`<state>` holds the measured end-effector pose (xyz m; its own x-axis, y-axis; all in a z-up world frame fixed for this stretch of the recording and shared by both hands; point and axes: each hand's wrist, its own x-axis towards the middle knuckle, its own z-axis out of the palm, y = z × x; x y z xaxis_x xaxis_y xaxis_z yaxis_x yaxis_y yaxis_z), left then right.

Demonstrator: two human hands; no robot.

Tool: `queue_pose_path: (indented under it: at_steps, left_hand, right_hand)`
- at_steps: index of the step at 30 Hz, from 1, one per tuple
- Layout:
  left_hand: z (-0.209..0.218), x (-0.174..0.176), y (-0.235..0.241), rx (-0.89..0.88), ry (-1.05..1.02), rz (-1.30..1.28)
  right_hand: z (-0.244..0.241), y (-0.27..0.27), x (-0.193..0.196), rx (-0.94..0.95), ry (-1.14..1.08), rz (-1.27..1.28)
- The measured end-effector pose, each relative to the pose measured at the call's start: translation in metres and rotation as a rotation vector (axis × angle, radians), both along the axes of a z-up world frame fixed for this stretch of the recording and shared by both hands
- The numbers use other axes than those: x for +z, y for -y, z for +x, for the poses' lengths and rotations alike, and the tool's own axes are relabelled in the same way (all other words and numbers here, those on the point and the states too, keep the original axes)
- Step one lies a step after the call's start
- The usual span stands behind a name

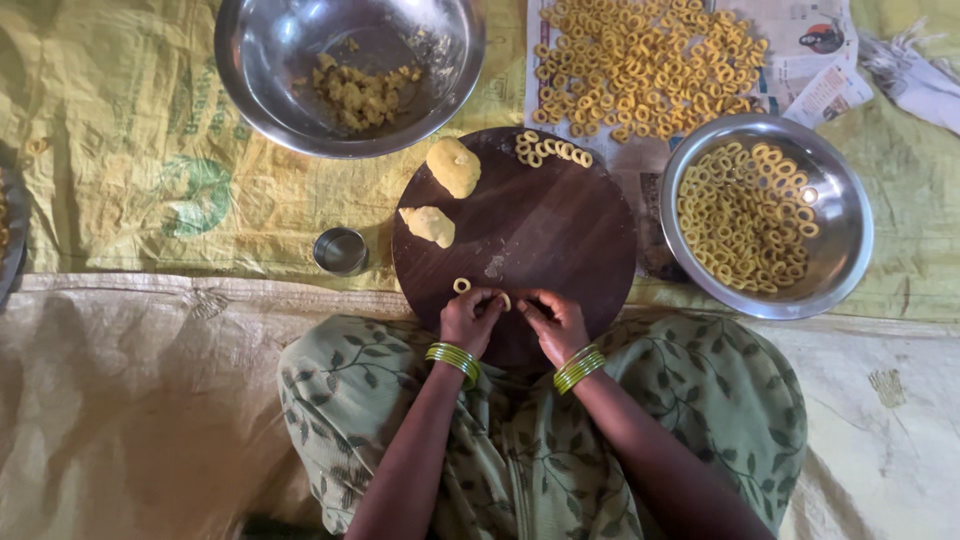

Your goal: The person rolls small pieces of dough into thin ropes on a wooden board, then joins the ends to form rings. The rings are placed into a metal bowl and spread out by hand.

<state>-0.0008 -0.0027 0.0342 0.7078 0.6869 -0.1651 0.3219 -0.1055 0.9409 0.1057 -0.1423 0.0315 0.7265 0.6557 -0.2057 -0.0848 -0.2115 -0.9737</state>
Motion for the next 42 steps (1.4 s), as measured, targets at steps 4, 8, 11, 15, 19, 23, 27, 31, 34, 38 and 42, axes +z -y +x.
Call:
queue_pose_path:
  at_steps: [4, 8, 11, 15, 19, 23, 27, 31, 34, 38, 42]
  left_hand:
    - [0.000, -0.003, -0.001, -0.004, 0.016, -0.022]
    - [0.000, -0.005, -0.001, -0.011, 0.069, -0.017]
    - [0.000, -0.003, -0.002, -0.014, 0.081, -0.006]
    - [0.000, 0.001, -0.003, -0.021, 0.043, -0.009]
    - [-0.001, 0.000, -0.003, -0.036, -0.012, -0.002]
    - [0.000, -0.015, -0.003, -0.033, 0.063, -0.108]
    - [0.001, -0.035, -0.006, -0.047, 0.149, -0.257]
    - [0.003, -0.044, -0.007, 0.001, 0.129, -0.439]
    - [0.000, -0.039, -0.010, 0.066, 0.045, -0.730]
    - [-0.004, -0.026, -0.012, 0.046, 0.209, -0.987]
    - [-0.005, -0.020, -0.011, 0.032, 0.200, -1.015]
  right_hand:
    - [-0.001, -0.002, -0.002, 0.008, -0.015, -0.011]
    - [0.000, 0.000, -0.005, 0.004, 0.016, -0.043]
    - [0.001, 0.000, -0.006, 0.000, -0.066, -0.031]
    - [0.000, -0.001, -0.004, 0.016, -0.015, -0.052]
    - [-0.001, -0.002, 0.001, 0.034, -0.032, 0.000]
    - [-0.001, -0.002, 0.008, 0.029, -0.065, -0.068]
    - [0.000, -0.002, 0.006, 0.035, -0.042, -0.056]
    - [0.003, 0.000, -0.010, -0.018, -0.130, 0.103]
    - [0.011, 0.003, -0.022, -0.090, -0.132, 0.081]
    - [0.022, 0.007, -0.026, -0.130, -0.173, 0.162]
    - [0.020, 0.009, -0.019, -0.094, -0.206, 0.161]
